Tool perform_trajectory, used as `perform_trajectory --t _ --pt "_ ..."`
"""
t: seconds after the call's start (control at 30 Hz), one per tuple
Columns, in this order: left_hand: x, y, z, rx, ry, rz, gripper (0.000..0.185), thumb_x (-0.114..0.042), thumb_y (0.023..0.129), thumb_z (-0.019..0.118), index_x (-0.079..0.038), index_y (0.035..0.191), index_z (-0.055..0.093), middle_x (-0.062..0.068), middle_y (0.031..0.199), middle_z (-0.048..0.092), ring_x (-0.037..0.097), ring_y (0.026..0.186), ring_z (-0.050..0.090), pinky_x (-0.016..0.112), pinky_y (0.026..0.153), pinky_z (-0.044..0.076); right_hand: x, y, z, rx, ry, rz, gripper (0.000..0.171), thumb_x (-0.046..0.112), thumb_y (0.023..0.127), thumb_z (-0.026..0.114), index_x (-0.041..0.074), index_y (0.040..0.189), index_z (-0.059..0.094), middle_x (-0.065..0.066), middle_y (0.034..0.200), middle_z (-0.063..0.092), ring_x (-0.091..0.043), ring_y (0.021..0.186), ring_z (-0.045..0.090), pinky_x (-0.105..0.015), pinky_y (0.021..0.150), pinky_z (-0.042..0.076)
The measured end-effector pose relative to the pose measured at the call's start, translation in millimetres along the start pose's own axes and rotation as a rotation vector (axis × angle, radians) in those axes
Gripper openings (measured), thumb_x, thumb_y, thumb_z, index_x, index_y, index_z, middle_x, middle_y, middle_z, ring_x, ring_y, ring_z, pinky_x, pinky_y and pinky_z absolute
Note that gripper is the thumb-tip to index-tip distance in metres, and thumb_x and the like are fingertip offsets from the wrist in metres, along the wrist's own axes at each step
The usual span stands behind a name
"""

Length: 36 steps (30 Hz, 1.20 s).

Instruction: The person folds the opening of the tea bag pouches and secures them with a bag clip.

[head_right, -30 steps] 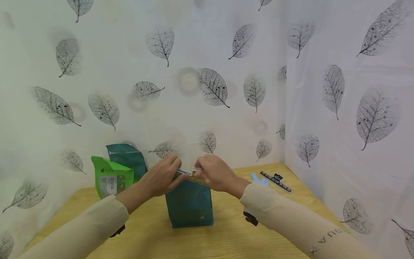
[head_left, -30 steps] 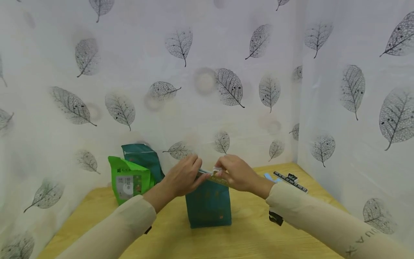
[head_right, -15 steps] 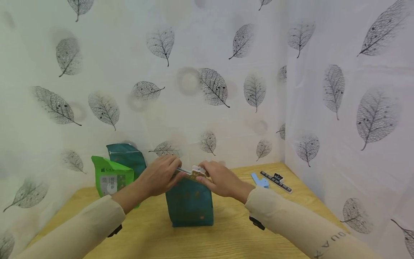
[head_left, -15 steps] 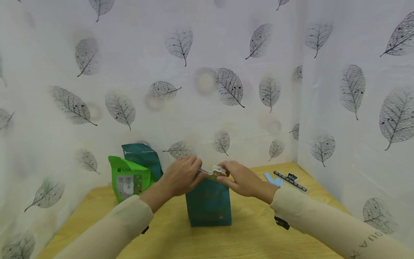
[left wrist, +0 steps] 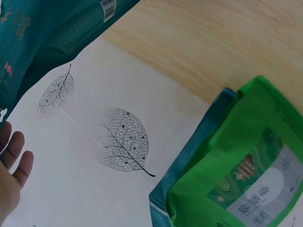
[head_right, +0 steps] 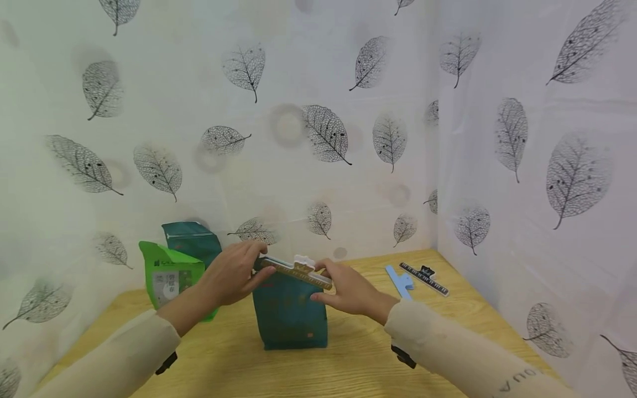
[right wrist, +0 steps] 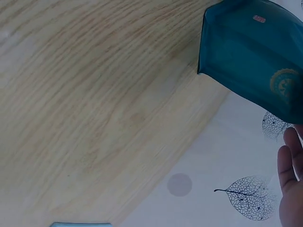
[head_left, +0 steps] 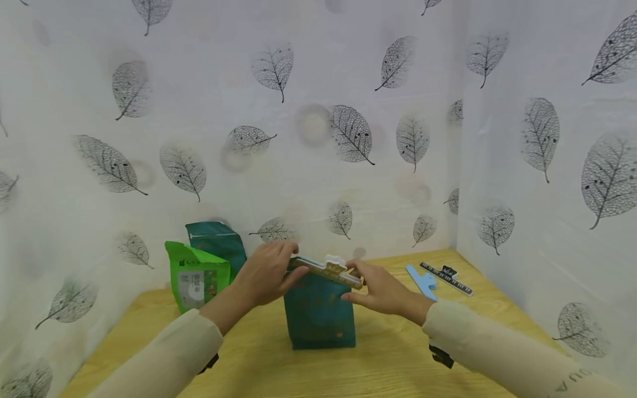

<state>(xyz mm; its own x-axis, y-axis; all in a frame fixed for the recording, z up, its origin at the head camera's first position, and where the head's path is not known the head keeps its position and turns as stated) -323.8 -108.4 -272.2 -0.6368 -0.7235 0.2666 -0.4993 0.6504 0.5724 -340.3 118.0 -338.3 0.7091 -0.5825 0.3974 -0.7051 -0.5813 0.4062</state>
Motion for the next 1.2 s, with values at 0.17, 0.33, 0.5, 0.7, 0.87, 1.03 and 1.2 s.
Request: perform_trajectory --t 0.17,0.33,0.5,0.7,0.87,1.03,1.2 --pt "3.3 -9.7 1.1 -0.009 -0.009 -0.014 0.046 -0.045 0.097 0.062 -0.005 0.120 0.059 0.008 0.104 0.066 0.022 0.087 0.064 0.041 0.076 0.054 -9 -5 9 -0.008 0.075 0.057 0.066 0.047 0.092 0.069 0.010 0.141 0.044 -0.013 0.136 0.060 -0.028 0.113 0.065 -0.043 0.083 0.055" --pt "6.3 -19.4 6.0 0.007 -0.038 -0.061 0.058 -0.050 0.097 0.060 -0.002 0.129 0.056 0.012 0.115 0.067 0.027 0.100 0.066 0.047 0.086 0.054 -18 -11 18 0.002 0.083 0.104 0.073 0.051 0.090 0.070 0.010 0.144 0.042 -0.011 0.133 0.059 -0.020 0.099 0.062 -0.040 0.080 0.054" --pt "10.1 -30.4 14.2 0.010 -0.109 -0.148 0.073 -0.055 0.098 0.054 0.001 0.143 0.045 0.009 0.105 0.068 0.024 0.092 0.065 0.047 0.088 0.054 -25 -17 30 0.058 0.106 0.145 0.083 0.054 0.087 0.072 0.008 0.147 0.038 -0.009 0.121 0.062 -0.023 0.100 0.062 -0.039 0.080 0.052" --pt "9.3 -47.5 33.9 0.004 -0.221 -0.199 0.062 -0.050 0.100 0.054 -0.001 0.136 0.045 0.005 0.097 0.064 0.020 0.086 0.062 0.042 0.079 0.053 -28 -23 44 0.090 0.134 0.114 0.087 0.053 0.086 0.074 0.007 0.148 0.036 -0.001 0.118 0.058 -0.026 0.107 0.058 -0.041 0.085 0.050" --pt "1.8 -62.1 57.3 0.106 -0.345 -0.249 0.068 -0.045 0.101 0.054 0.004 0.145 0.038 0.017 0.129 0.062 0.032 0.113 0.063 0.050 0.092 0.052 -28 -27 52 0.078 0.088 0.043 0.092 0.053 0.088 0.071 0.007 0.154 0.025 0.001 0.119 0.053 -0.024 0.107 0.056 -0.038 0.091 0.049" --pt "-3.3 -70.9 78.3 0.182 -0.486 -0.327 0.079 -0.044 0.101 0.054 0.000 0.157 0.020 0.021 0.153 0.043 0.038 0.138 0.046 0.054 0.110 0.040 -24 -30 55 0.072 0.068 -0.007 0.095 0.052 0.090 0.070 0.005 0.155 0.019 0.002 0.114 0.048 -0.024 0.104 0.053 -0.035 0.090 0.048" --pt "-4.9 -76.5 90.8 0.208 -0.534 -0.370 0.077 -0.045 0.101 0.054 0.001 0.155 0.024 0.021 0.152 0.043 0.038 0.139 0.045 0.054 0.112 0.038 -22 -33 55 0.048 0.027 -0.027 0.096 0.051 0.091 0.069 0.003 0.156 0.017 0.001 0.115 0.050 -0.022 0.102 0.054 -0.034 0.089 0.049"
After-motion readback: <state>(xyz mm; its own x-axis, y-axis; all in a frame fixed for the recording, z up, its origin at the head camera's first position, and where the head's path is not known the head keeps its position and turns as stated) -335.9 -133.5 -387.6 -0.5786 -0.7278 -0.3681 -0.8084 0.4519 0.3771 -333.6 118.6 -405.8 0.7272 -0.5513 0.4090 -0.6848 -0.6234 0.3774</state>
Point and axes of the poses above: each hand's wrist, its own y-axis towards the middle knuckle, its own z-axis out of the palm, x = y × z, the point moved 5 cm from there along y, towards the middle knuckle
